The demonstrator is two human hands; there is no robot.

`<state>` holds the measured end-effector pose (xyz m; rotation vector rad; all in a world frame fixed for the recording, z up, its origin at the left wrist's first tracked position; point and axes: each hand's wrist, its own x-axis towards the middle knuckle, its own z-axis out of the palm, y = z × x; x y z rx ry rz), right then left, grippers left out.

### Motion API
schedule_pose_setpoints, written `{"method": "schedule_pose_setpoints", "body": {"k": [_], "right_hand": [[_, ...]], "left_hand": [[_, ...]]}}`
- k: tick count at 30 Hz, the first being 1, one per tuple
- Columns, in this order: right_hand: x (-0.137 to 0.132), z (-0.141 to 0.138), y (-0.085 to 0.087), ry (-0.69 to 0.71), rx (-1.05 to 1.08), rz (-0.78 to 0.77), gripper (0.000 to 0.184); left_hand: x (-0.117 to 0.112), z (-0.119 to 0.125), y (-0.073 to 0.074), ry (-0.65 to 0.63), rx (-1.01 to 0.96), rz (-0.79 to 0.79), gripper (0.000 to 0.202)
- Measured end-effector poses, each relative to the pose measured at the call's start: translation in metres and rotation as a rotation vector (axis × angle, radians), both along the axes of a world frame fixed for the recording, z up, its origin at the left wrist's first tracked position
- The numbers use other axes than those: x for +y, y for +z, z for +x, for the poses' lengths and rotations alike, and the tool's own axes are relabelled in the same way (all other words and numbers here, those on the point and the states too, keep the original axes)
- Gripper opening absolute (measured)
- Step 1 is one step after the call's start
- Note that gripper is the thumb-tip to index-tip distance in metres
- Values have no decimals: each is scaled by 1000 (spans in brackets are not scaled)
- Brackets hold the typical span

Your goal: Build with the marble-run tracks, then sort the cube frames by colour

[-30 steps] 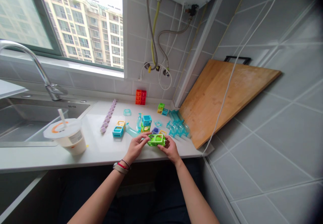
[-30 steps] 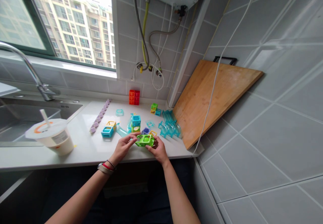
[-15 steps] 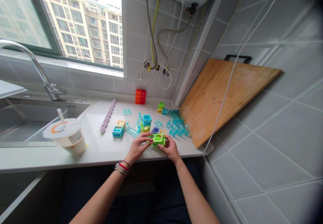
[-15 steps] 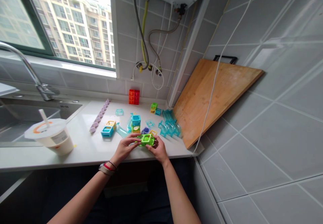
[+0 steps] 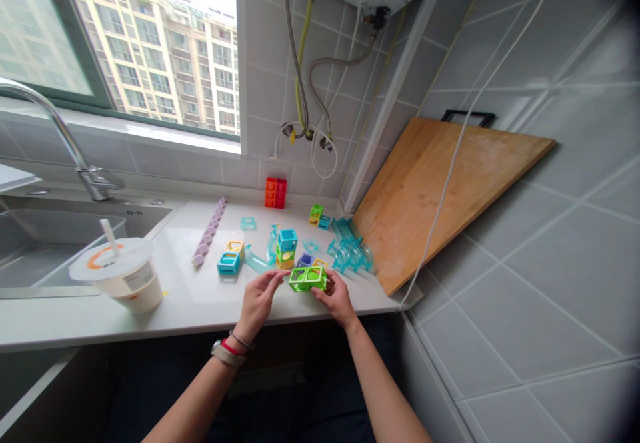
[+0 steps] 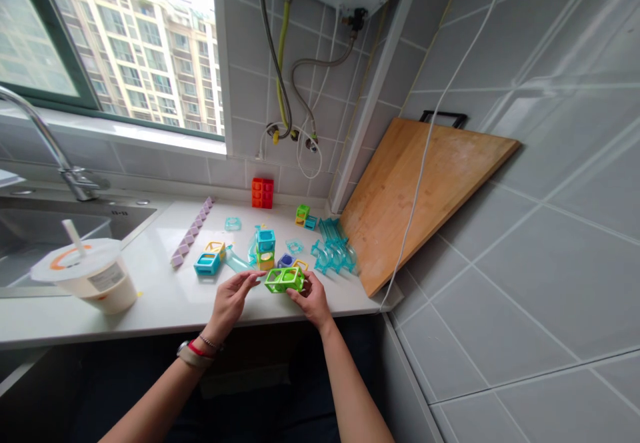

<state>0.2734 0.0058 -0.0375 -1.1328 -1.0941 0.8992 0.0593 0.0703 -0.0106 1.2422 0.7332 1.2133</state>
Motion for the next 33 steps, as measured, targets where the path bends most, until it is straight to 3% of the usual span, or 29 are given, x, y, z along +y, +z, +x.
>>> {"method": "schedule_pose_setpoints", "body": {"k": [4, 7, 11, 19, 25, 28, 31, 33], "right_hand": [[-1, 0, -4, 6, 13, -7, 57], [-4, 0, -6, 6, -1, -22, 57], [-7, -1, -5, 16, -30, -38, 56], [-11, 0, -5, -9, -110, -64, 58], [-12, 0, -6, -13, -156, -82, 58], [-12, -1, -4, -21, -173, -85, 59], [-13, -1, -1, -16, -192, -83, 59], [-13, -2, 0, -23, -207, -79, 57]], "left_hand": [[-34, -27, 13, 66, -106, -178, 44], [-60, -46, 29, -16, -309, -478, 42], [-83, -60, 45, -84, -398, -581, 35], [-95, -73, 62, -543, -595, -725, 38], [-100, -72, 75, -768, -806, -789, 38], [-107, -67, 85, -775, -918, -759, 52], [-114, -61, 93, -650, -956, -735, 79], [-117, -57, 93, -569, -939, -763, 80]]}}
